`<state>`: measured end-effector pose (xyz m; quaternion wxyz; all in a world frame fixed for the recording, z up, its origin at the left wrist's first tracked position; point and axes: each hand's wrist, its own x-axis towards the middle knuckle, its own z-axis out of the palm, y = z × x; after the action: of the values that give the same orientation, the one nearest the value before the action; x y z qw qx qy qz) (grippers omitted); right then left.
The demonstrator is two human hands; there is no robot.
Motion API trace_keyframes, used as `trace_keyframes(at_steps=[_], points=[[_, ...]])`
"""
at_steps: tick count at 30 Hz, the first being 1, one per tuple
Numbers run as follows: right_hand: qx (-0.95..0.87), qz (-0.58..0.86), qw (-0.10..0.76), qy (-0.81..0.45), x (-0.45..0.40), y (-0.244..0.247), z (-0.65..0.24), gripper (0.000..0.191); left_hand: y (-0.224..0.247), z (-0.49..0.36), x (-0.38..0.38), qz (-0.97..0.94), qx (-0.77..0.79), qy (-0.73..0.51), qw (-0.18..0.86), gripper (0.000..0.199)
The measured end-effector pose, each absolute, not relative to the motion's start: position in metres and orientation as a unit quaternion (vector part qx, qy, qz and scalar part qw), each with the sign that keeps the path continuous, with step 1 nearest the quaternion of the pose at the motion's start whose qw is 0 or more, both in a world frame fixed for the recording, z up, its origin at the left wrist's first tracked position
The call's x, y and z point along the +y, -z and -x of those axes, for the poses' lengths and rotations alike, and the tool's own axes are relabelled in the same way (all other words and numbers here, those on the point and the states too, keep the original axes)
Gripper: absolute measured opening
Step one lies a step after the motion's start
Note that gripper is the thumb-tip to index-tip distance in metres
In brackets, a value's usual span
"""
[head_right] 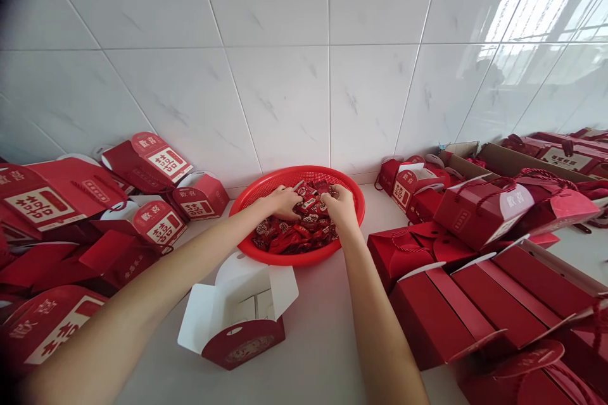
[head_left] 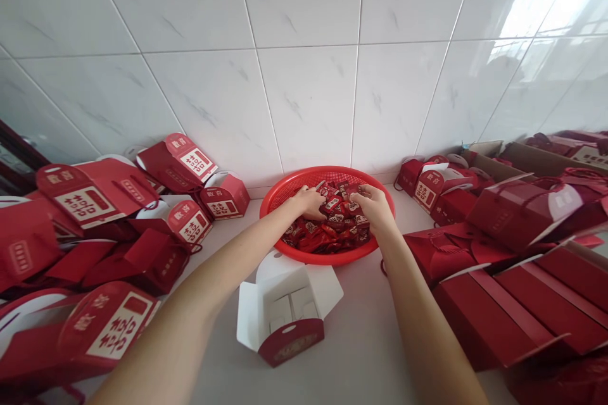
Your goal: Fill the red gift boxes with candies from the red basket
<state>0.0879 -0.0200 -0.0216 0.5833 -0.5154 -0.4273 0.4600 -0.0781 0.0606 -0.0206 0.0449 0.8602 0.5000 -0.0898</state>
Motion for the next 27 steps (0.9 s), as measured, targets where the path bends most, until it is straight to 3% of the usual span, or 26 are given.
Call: trace_keyframes(at_steps=[7, 14, 27], points=[[-0.419, 0.515, 0.588, -0.462, -0.021, 0.02, -0.087, 0.012, 0.022, 0.084, 0.061, -0.843, 0.523, 0.119, 0.043, 0.044], [-0.437, 0.521, 0.583, -0.444, -0.02, 0.021, -0.088, 0.011, 0.012, 0.074, 0.052, -0.851, 0.508, 0.127, 0.023, 0.032], [-0.424, 0.531, 0.583, -0.445, -0.023, 0.016, -0.087, 0.012, 0.007, 0.075, 0.048, -0.827, 0.534, 0.167, 0.053, 0.048]])
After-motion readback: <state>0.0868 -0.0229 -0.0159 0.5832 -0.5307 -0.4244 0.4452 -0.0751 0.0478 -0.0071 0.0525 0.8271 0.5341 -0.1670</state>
